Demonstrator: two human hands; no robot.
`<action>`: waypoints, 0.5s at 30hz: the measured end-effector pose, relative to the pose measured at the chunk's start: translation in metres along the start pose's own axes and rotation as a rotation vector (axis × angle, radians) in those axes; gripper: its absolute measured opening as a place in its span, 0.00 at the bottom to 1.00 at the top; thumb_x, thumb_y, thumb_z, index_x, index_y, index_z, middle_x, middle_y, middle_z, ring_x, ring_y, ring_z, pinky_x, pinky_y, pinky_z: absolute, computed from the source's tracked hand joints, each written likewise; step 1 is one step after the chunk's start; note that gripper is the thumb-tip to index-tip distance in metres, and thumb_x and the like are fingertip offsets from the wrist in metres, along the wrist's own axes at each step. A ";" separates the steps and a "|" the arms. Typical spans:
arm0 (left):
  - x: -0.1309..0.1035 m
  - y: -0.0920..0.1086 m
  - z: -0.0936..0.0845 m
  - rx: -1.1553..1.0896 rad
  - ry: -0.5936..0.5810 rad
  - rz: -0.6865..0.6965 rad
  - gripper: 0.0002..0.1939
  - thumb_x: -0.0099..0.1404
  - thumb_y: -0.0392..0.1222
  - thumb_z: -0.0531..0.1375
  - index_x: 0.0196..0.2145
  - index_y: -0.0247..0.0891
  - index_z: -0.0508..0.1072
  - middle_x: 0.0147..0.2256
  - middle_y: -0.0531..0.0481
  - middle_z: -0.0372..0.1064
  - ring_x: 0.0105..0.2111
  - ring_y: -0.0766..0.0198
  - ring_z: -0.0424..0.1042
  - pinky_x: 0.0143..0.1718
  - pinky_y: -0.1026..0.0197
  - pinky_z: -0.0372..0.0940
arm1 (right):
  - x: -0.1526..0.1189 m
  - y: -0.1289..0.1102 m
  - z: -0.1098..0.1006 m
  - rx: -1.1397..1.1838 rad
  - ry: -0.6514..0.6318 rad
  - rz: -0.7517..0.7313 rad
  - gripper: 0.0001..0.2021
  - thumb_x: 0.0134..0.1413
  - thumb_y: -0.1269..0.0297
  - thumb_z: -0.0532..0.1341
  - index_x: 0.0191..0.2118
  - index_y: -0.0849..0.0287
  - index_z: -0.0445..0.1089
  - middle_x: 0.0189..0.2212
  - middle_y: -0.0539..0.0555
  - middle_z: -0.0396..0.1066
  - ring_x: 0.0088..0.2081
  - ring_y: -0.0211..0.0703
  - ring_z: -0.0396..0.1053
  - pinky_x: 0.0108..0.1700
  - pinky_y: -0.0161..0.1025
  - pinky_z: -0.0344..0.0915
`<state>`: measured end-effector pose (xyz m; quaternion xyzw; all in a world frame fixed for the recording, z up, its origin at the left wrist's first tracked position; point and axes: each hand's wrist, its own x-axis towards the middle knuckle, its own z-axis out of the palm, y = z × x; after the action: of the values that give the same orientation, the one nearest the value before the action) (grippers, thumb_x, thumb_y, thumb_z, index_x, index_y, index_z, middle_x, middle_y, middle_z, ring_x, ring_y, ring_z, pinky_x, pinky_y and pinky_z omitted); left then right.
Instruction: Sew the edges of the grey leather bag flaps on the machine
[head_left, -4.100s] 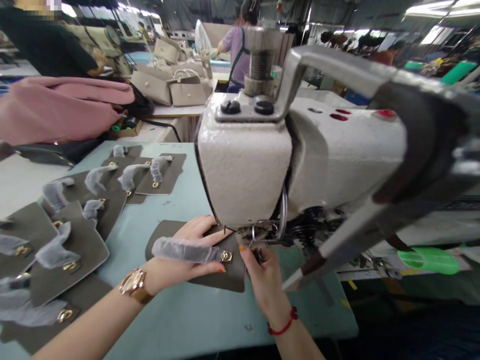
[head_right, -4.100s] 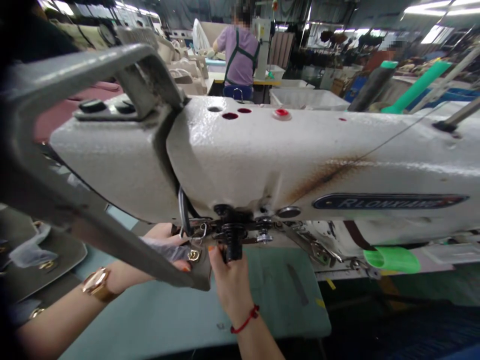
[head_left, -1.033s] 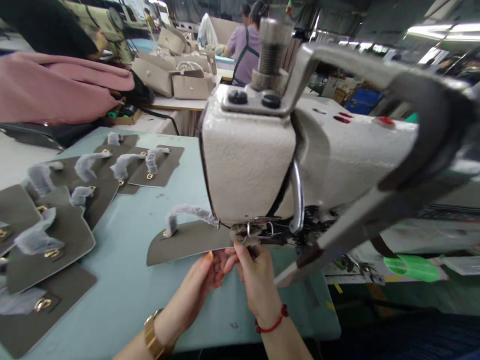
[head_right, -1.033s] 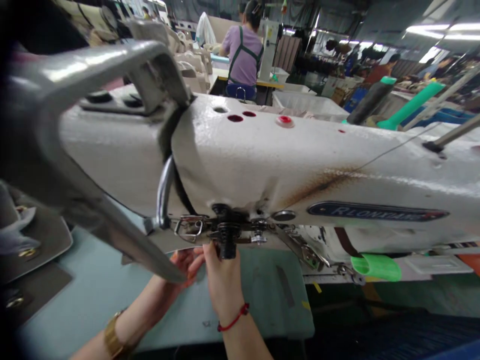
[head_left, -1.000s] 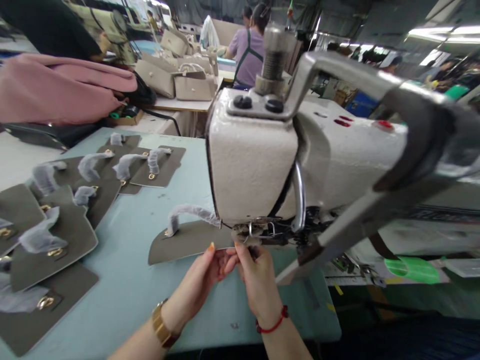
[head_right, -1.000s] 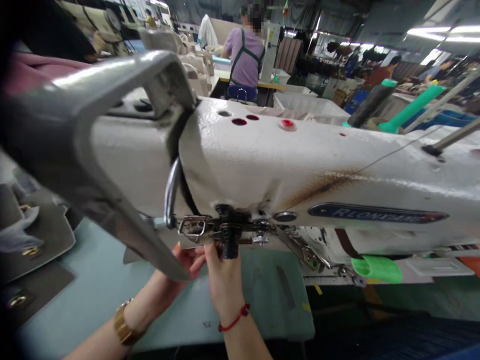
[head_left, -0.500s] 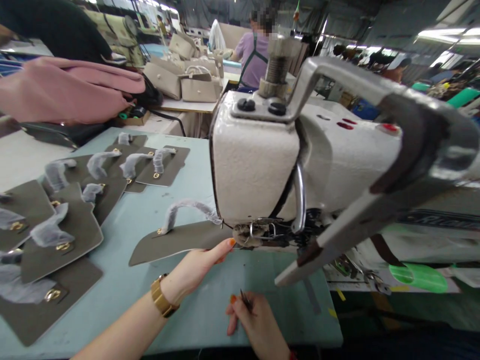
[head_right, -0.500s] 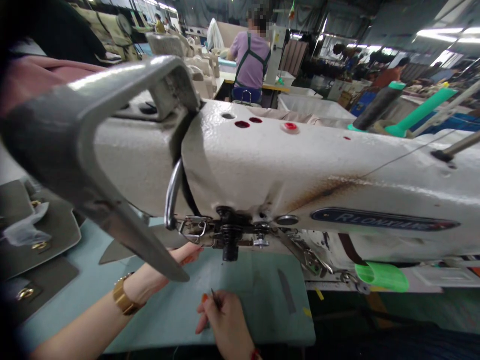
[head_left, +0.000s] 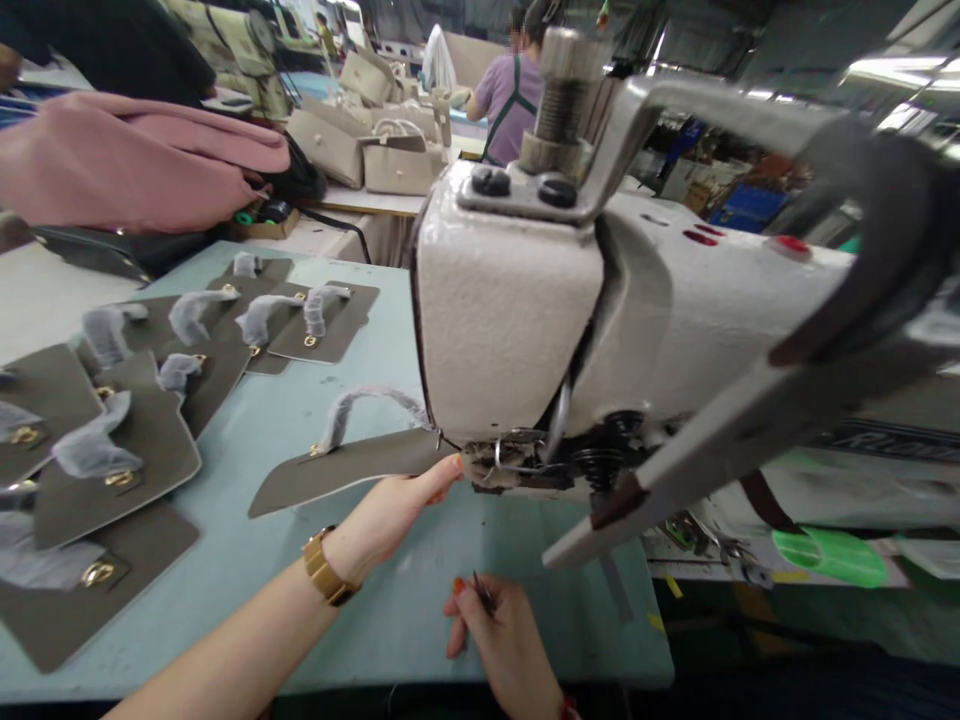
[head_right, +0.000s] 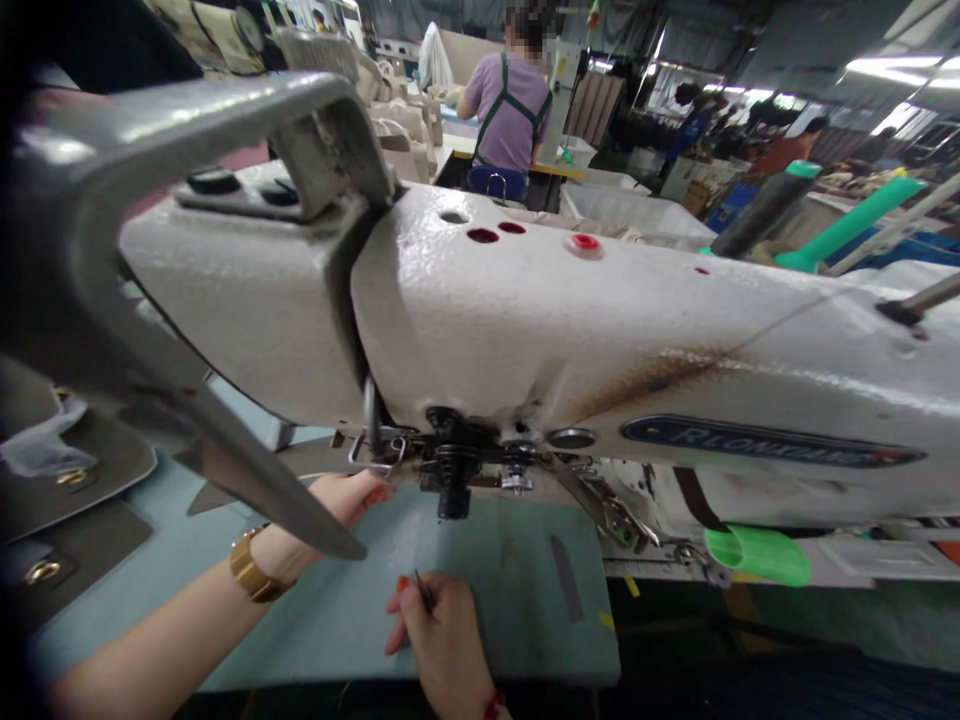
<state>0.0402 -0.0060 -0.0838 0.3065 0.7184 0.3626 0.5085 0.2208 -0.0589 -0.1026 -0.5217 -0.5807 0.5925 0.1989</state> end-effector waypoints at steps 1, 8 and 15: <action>-0.002 0.005 0.000 0.002 0.010 -0.009 0.22 0.51 0.60 0.62 0.19 0.36 0.74 0.23 0.48 0.70 0.28 0.56 0.67 0.33 0.57 0.60 | 0.000 0.000 0.000 -0.002 -0.002 0.005 0.23 0.61 0.52 0.53 0.26 0.64 0.75 0.14 0.54 0.71 0.20 0.40 0.66 0.27 0.33 0.58; -0.022 0.033 0.003 0.006 0.068 -0.023 0.21 0.50 0.59 0.61 0.14 0.40 0.71 0.19 0.50 0.68 0.26 0.56 0.67 0.31 0.57 0.61 | 0.000 0.007 0.000 -0.016 -0.024 -0.003 0.22 0.63 0.53 0.53 0.27 0.64 0.74 0.15 0.53 0.71 0.22 0.40 0.68 0.31 0.34 0.60; -0.032 0.028 0.017 -0.061 0.118 -0.072 0.23 0.54 0.62 0.58 0.22 0.37 0.75 0.23 0.49 0.72 0.33 0.53 0.72 0.36 0.58 0.63 | 0.000 0.012 -0.002 -0.003 -0.047 -0.012 0.23 0.63 0.52 0.52 0.29 0.64 0.73 0.17 0.53 0.72 0.24 0.41 0.68 0.32 0.34 0.60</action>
<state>0.0684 -0.0134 -0.0483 0.2427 0.7464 0.3832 0.4871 0.2272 -0.0605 -0.1130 -0.5045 -0.5891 0.6026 0.1880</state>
